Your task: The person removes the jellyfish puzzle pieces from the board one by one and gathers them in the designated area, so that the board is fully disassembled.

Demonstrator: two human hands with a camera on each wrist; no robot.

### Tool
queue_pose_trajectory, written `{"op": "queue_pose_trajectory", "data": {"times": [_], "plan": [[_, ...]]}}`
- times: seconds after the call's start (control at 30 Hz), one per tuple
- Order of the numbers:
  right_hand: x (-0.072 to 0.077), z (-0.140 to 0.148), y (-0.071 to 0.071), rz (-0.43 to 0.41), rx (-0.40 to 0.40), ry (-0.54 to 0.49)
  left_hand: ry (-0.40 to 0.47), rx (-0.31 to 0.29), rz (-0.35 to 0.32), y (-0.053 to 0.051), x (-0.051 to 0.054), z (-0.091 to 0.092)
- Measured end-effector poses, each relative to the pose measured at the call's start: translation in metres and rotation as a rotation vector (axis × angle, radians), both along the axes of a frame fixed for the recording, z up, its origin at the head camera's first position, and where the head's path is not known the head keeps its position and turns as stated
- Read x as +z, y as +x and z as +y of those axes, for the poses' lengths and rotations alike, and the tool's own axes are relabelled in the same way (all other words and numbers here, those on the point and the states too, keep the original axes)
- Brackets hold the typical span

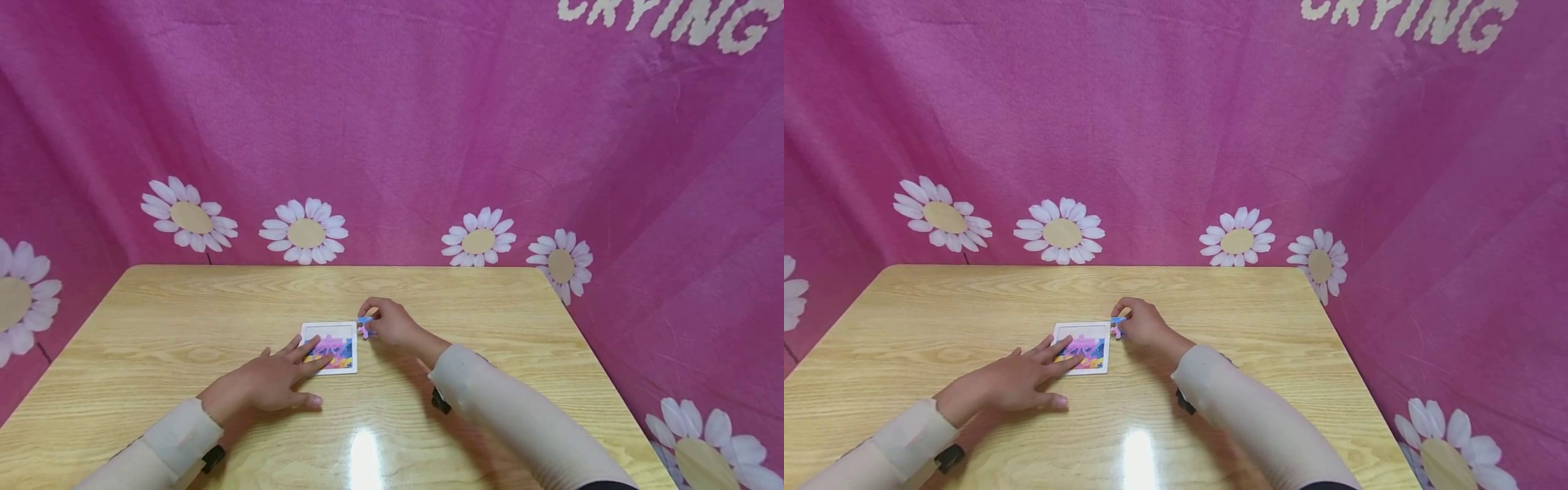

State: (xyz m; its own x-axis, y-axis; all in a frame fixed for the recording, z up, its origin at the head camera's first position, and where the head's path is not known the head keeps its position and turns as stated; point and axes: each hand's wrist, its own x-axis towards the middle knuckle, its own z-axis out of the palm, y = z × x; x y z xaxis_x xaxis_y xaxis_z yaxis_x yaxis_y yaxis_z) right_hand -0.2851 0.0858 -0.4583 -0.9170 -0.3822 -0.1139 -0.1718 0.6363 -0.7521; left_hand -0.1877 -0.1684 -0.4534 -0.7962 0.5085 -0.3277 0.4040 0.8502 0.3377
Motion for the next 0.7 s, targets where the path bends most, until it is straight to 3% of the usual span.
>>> {"op": "queue_pose_trajectory", "data": {"times": [0.37,0.7], "plan": [[0.004,0.021,-0.002,-0.002,-0.007,-0.002,0.012,0.02,-0.031,0.001,0.002,0.001],[0.006,0.039,-0.003,-0.029,-0.029,-0.02,0.013,0.015,-0.02,0.0,0.001,0.0]]}}
